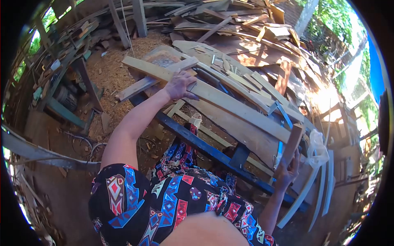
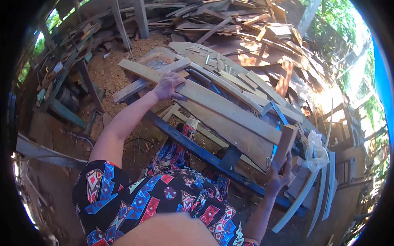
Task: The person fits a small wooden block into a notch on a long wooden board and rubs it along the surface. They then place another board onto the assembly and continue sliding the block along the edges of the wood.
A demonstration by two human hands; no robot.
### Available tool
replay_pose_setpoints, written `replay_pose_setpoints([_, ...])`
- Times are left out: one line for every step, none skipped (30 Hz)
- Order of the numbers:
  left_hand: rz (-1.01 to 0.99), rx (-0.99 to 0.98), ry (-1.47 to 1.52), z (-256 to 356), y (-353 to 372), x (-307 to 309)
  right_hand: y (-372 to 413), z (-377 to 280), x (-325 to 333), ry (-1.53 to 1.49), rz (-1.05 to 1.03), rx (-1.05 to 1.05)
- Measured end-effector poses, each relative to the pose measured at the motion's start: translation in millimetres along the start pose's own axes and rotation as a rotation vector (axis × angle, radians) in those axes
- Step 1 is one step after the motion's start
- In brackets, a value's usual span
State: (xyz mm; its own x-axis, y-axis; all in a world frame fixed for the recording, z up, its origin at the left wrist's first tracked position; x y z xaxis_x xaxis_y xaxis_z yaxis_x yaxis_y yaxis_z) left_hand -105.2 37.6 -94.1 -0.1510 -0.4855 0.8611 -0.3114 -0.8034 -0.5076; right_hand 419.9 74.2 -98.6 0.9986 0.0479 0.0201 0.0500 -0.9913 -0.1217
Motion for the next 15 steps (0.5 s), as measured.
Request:
replay_pose_setpoints([0.146, -0.059, 0.001, 5, -6, 5, 0, -8, 3, 0.031, 0.026, 0.02])
replay_pose_setpoints([0.151, -0.051, -0.005, 10, -11, 7, 0, -17, 4, 0.061, 0.053, 0.039])
replay_pose_setpoints([0.147, -0.044, 0.013, 20, -16, 12, 1, -29, 1, 0.106, 0.068, 0.109])
replay_pose_setpoints([0.142, -0.038, 0.032, 31, -20, 12, 4, -42, -5, 0.107, 0.06, 0.111])
replay_pose_setpoints([0.173, -0.068, 0.024, 42, -24, 7, 6, -55, -12, 0.07, 0.063, 0.131])
replay_pose_setpoints([0.175, -0.062, 0.02, 53, -27, 1, 6, -62, -19, 0.032, 0.068, 0.151])
replay_pose_setpoints([0.183, -0.105, 0.031, 65, -30, -5, 4, -64, -24, 0.033, 0.063, 0.153])
replay_pose_setpoints([0.192, -0.148, 0.043, 78, -33, -12, 1, -67, -28, 0.024, 0.062, 0.184])
replay_pose_setpoints([0.197, -0.146, 0.043, 89, -36, -21, 0, -70, -30, 0.015, 0.063, 0.217])
replay_pose_setpoints([0.183, -0.164, 0.045, 100, -39, -34, -1, -69, -31, 0.019, 0.063, 0.222])
replay_pose_setpoints([0.17, -0.183, 0.048, 111, -42, -43, -3, -64, -33, 0.023, 0.04, 0.213])
replay_pose_setpoints([0.178, -0.183, 0.052, 122, -46, -45, -4, -63, -34, 0.028, 0.018, 0.205])
replay_pose_setpoints([0.159, -0.202, 0.082, 133, -50, -43, -2, -67, -39, 0.057, -0.001, 0.229])
replay_pose_setpoints([0.138, -0.221, 0.111, 143, -52, -42, -2, -67, -41, 0.062, -0.001, 0.231])
replay_pose_setpoints([0.113, -0.229, 0.12, 151, -55, -41, -2, -64, -44, 0.067, -0.011, 0.203])
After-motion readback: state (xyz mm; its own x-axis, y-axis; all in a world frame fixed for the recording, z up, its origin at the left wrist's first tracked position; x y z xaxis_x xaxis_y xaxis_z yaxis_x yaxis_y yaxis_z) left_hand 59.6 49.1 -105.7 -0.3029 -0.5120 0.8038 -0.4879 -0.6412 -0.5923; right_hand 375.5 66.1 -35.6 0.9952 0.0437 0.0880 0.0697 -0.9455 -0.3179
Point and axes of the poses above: each hand's wrist, its own y-axis away from the middle knuckle, its own x-axis out of the back of the hand, z = x × y, the point moved 2 cm from there along -y, towards the middle knuckle, and after that the axes turned 12 degrees about -x, right-handed, at the moved point
